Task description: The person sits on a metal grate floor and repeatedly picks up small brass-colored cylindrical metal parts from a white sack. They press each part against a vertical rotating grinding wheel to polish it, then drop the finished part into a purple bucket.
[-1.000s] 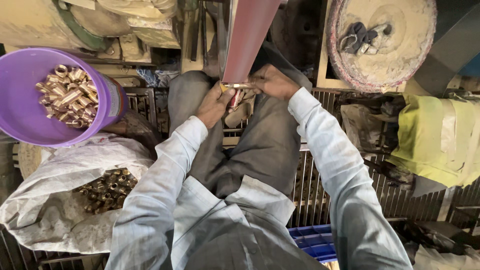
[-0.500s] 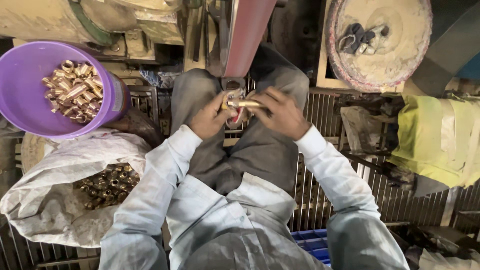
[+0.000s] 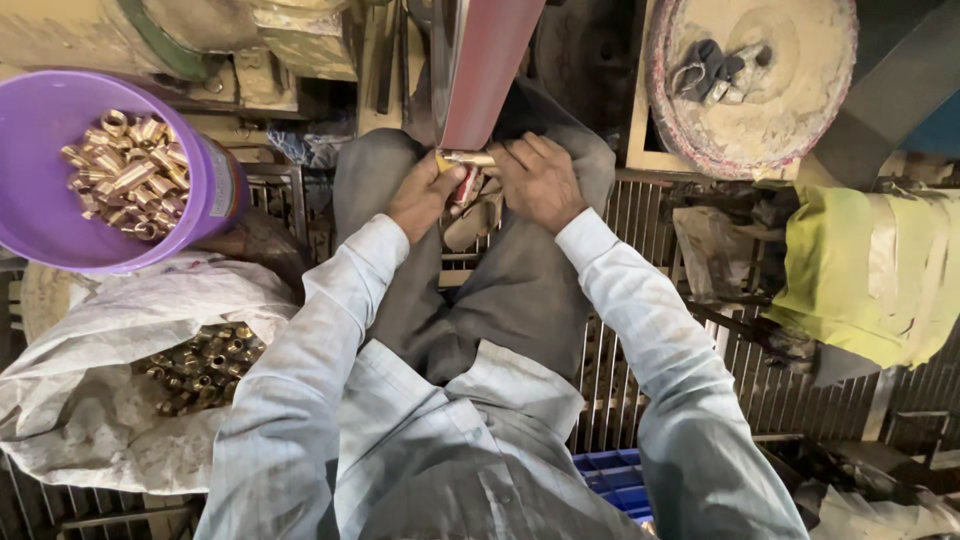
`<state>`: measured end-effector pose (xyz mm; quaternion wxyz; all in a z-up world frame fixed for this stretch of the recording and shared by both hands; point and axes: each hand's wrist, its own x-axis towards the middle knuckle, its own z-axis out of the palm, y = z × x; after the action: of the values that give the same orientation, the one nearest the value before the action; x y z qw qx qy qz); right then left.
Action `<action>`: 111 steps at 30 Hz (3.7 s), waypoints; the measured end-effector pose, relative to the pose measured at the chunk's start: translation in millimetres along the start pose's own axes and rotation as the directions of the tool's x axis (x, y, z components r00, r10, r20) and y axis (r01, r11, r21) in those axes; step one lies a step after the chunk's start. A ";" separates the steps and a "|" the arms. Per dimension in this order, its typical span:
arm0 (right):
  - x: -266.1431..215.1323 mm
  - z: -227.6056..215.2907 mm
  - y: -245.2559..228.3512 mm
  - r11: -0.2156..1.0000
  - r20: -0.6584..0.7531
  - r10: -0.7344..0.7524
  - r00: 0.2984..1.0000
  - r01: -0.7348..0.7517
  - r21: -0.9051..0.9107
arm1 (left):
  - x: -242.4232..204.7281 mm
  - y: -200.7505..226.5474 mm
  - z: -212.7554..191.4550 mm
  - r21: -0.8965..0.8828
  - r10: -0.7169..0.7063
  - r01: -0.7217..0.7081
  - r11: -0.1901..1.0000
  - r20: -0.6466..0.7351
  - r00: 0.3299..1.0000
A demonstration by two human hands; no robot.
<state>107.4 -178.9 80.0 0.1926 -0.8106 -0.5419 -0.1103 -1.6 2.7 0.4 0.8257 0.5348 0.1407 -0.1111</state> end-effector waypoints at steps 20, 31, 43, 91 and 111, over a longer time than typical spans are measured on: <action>8.0 0.2 16.0 0.866 0.355 0.231 0.906 -0.358 0.349 | 1.3 4.9 5.2 -0.072 -0.048 0.046 0.996 -0.023 0.999; 20.0 -0.5 22.6 0.725 0.534 0.267 0.802 -0.532 0.437 | 2.4 8.2 6.2 -0.012 -0.090 0.089 0.996 -0.069 0.994; 28.2 5.8 47.7 0.455 0.830 0.248 0.500 -0.816 0.356 | -0.8 6.8 5.3 -0.126 -0.136 0.130 0.984 -0.038 0.990; -1.6 4.2 19.8 0.852 0.278 0.207 0.938 -0.312 0.420 | 0.1 -2.3 1.6 -0.034 -0.003 0.002 0.999 -0.039 0.999; 13.1 13.3 44.2 0.507 0.682 0.243 0.690 -0.690 0.517 | -2.8 6.0 4.1 -0.024 -0.057 0.056 0.998 -0.051 0.997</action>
<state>152.8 -177.2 64.6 0.3723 -0.7728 -0.3145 0.4066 -1.8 1.4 8.1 0.8245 0.5238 0.1780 -0.1190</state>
